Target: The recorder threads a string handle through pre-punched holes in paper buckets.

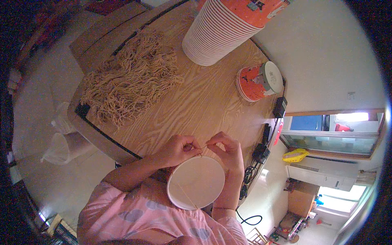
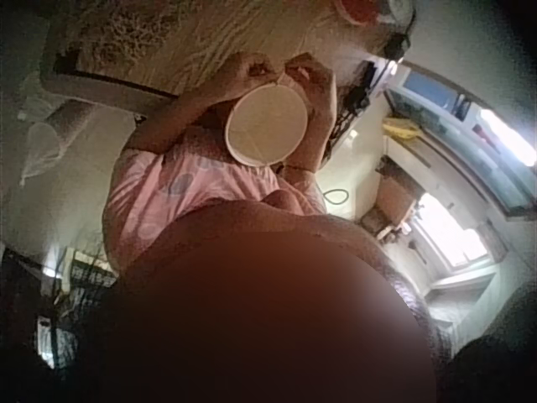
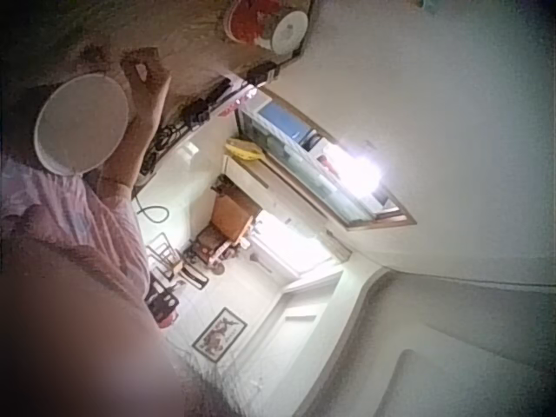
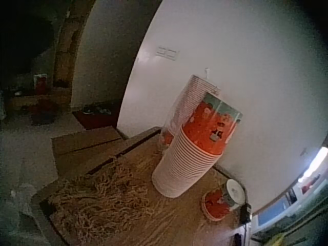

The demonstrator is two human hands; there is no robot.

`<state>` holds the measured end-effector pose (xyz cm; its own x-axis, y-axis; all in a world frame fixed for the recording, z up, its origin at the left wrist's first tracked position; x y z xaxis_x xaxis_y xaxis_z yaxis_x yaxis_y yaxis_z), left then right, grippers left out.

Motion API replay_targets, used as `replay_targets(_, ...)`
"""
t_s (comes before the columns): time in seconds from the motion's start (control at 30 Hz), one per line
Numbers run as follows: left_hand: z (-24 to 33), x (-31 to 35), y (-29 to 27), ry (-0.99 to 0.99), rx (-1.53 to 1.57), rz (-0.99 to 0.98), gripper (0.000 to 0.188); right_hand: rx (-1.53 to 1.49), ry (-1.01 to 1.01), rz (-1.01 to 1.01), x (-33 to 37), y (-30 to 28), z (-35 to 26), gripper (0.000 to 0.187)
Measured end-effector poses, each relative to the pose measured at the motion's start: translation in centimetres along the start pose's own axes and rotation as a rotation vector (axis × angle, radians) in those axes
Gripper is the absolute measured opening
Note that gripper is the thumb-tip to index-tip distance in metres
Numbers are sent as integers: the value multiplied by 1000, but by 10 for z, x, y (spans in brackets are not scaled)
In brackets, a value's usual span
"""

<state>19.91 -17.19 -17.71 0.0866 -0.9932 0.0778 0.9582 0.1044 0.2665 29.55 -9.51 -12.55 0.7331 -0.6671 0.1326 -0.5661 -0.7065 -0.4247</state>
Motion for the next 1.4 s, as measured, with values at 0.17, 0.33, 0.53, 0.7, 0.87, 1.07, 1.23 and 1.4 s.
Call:
replay_targets(0.17, -2, 0, 1, -1, -18, -5, 13, -1, 94, 20, 2, 2, 5, 10)
replay_targets(0.33, 0, 0, 1, 15, -25, -15, 14, 22, 205, 26, 7, 3, 15, 3)
replay_targets(0.53, -6, -5, -4, 90, 199, -16, 12, 104, 198, 37, 7, 4, 5, 6)
replay_targets(0.7, -17, -8, -1, -166, 530, -125, 11, 190, 112, 61, 6, 6, -13, 6)
replay_targets(0.87, -26, -5, -2, -259, 585, -149, 5, 208, 63, 64, 6, 7, -13, 7)
replay_targets(1.07, 13, -2, -4, 152, 153, -195, 14, 245, 59, 52, 4, 11, -22, 6)
replay_targets(1.23, 18, 1, -5, 207, -107, -160, 20, 232, 22, 57, 5, 11, -22, 7)
replay_targets(1.4, 28, 4, -3, 248, -212, -169, 14, 215, 32, 70, 6, 12, -25, 10)
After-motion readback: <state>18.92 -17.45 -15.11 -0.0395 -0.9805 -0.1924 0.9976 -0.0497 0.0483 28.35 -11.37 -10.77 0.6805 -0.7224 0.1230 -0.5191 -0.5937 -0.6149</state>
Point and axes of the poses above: each hand's wrist, its own x-axis away from the middle knuckle, its own y-axis out of the palm, z = x × y, the point moved 9 cm from there along -x, towards the middle knuckle, and after that the axes turned 4 degrees about x, right-handed, at the moved point
